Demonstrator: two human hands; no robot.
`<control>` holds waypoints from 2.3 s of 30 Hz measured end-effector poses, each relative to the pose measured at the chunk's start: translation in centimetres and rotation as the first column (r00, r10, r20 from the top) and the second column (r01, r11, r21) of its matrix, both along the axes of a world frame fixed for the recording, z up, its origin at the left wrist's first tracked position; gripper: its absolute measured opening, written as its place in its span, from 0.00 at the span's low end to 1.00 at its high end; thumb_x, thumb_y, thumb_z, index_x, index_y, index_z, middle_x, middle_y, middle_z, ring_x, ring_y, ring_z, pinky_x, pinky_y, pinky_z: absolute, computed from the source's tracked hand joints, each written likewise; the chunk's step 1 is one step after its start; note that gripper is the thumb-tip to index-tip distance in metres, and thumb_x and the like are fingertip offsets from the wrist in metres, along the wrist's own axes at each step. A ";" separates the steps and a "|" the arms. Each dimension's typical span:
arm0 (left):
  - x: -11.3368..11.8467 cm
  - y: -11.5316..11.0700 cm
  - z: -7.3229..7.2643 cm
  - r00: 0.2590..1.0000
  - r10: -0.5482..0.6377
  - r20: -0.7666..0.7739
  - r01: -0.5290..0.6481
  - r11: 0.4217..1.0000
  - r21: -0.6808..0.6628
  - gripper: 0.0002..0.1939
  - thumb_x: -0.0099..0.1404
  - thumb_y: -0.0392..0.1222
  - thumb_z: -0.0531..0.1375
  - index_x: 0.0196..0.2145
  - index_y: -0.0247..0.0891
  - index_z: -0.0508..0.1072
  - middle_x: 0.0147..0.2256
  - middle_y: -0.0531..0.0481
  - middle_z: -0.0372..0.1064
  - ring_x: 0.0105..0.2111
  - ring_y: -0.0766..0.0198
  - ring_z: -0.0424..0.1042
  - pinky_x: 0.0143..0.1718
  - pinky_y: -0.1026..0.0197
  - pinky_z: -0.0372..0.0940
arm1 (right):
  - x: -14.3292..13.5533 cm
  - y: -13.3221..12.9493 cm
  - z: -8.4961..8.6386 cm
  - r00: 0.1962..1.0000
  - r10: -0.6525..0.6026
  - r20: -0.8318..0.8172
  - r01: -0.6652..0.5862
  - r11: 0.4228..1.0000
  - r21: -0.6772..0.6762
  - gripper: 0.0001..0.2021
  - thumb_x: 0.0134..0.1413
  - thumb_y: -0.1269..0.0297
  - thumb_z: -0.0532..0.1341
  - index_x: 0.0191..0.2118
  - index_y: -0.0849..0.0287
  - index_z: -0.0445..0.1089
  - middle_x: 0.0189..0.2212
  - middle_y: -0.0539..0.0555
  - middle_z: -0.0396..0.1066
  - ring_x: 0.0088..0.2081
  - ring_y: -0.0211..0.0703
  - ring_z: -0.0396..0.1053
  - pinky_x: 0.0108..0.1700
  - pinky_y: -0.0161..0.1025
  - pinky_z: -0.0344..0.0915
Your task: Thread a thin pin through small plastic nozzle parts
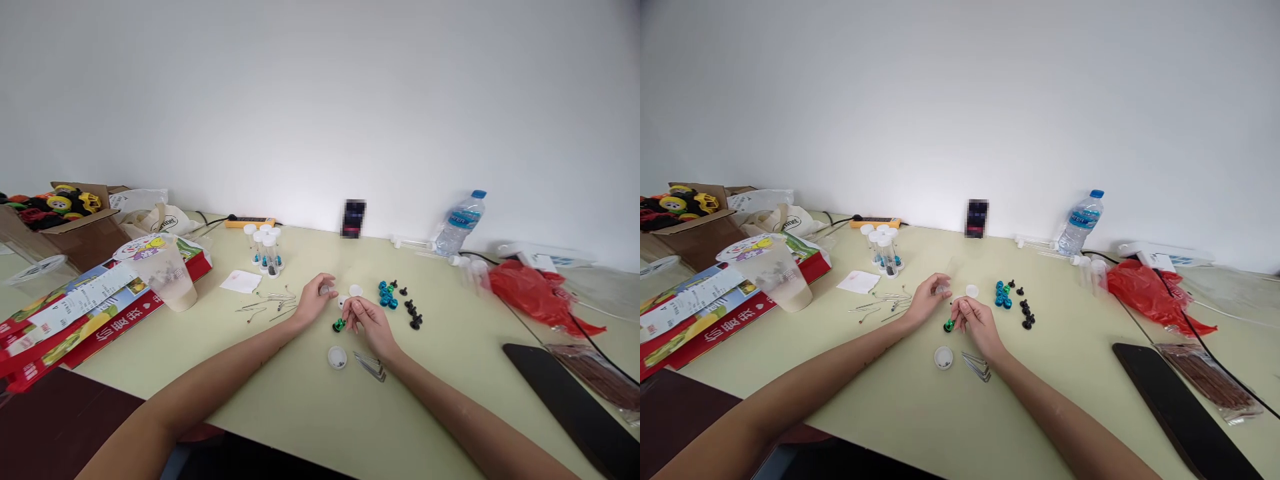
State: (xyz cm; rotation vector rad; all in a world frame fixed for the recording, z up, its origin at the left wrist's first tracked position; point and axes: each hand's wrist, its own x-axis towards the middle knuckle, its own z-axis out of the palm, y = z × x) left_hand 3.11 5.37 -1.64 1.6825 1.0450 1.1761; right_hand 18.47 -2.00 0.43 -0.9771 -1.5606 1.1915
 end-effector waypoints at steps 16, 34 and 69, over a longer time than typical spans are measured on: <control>0.0 -1.1 0.7 1.000 -0.013 0.026 0.011 0.997 0.080 0.16 0.54 0.38 0.62 0.42 0.38 0.69 0.43 0.49 0.67 0.42 0.66 0.66 0.38 0.67 0.61 | 1.3 3.5 6.5 0.957 -0.265 -0.113 0.287 0.918 0.273 0.23 0.58 0.46 0.49 0.35 0.67 0.62 0.31 0.55 0.60 0.27 0.25 0.61 0.27 0.24 0.57; -0.4 -1.3 0.6 0.995 0.095 -0.018 -0.089 0.970 0.225 0.14 0.62 0.43 0.55 0.46 0.40 0.63 0.45 0.49 0.65 0.45 0.66 0.64 0.44 0.65 0.60 | 0.6 3.6 5.5 0.968 -0.252 0.008 0.249 0.960 0.128 0.25 0.55 0.43 0.50 0.41 0.59 0.71 0.43 0.55 0.55 0.30 0.23 0.52 0.26 0.24 0.50; -0.5 -1.9 1.4 0.996 0.084 0.006 -0.083 0.964 0.251 0.16 0.62 0.46 0.55 0.46 0.38 0.65 0.43 0.46 0.65 0.43 0.65 0.65 0.45 0.64 0.59 | 4.1 3.5 9.8 0.884 0.130 0.449 -0.077 0.988 -0.134 0.38 0.52 0.33 0.43 0.49 0.64 0.67 0.39 0.59 0.65 0.32 0.30 0.64 0.25 0.24 0.59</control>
